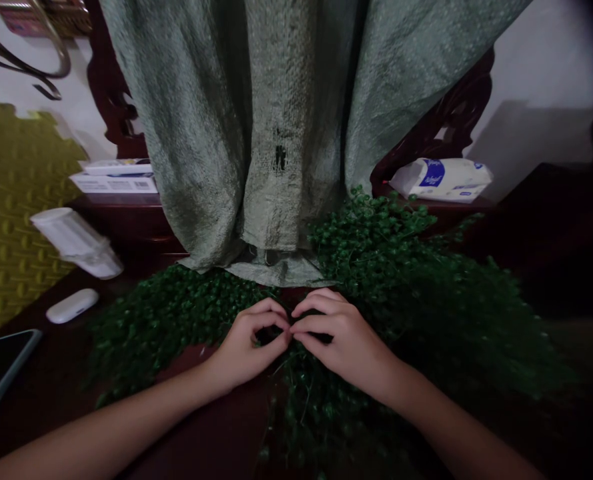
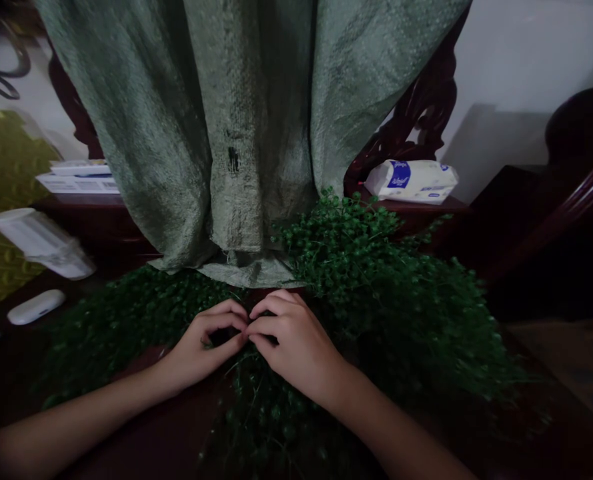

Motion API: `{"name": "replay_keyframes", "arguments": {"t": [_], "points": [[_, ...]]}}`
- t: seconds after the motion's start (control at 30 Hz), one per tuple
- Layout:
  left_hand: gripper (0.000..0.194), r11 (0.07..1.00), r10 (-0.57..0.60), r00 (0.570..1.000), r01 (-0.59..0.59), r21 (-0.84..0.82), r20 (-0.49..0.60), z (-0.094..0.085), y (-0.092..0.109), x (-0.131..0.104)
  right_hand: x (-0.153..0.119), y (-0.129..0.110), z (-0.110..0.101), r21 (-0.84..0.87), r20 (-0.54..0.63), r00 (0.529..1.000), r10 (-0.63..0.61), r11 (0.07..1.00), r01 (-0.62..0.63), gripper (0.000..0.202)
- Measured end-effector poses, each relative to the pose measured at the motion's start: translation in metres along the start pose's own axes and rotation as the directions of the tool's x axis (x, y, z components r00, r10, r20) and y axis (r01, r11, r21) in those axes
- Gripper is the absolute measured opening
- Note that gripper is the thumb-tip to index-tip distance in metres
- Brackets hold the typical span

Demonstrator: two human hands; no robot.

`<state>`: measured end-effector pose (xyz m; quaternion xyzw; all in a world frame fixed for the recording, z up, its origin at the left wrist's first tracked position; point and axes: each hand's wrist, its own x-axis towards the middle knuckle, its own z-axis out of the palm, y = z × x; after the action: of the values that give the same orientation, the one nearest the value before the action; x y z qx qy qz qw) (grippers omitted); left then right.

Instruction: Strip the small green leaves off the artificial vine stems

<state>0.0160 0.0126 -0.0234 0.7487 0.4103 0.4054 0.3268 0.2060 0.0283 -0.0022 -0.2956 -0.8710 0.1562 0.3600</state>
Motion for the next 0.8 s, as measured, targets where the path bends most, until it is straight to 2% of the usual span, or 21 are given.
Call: {"name": "replay_keyframes", "arguments": {"t": [0.17,0.27,0.43,0.67,0.8], "points": [[0.011,1.000,0.000,1.000,0.000,-0.015,0.002,-0.0016,0.0011,-0.0005,0.0006,0.0006,-0.0003,-0.012,0.008,0.993,0.119,0.993,-0.119,0.015],[0.011,1.000,-0.002,1.000,0.002,-0.022,0.008,-0.0018,0.0008,-0.0008,0.0000,0.0011,-0.0003,-0.048,0.039,0.992,0.117,0.992,-0.115,0.007],[0.008,0.999,-0.003,1.000,0.003,-0.032,0.009,0.0001,0.0005,-0.0005,-0.0010,-0.0021,0.0014,-0.060,0.042,0.994,0.099,0.994,-0.096,0.009],[0.014,0.996,-0.026,0.999,0.030,-0.081,0.043,0.0002,-0.0003,-0.0004,-0.0020,-0.0038,0.0022,-0.062,0.043,0.995,0.091,0.994,-0.088,0.011],[0.014,0.991,-0.066,0.997,0.071,-0.117,0.047,-0.0007,-0.0025,-0.0008,-0.0006,-0.0039,-0.0009,-0.045,0.094,0.987,0.128,0.991,-0.125,0.011]]}}
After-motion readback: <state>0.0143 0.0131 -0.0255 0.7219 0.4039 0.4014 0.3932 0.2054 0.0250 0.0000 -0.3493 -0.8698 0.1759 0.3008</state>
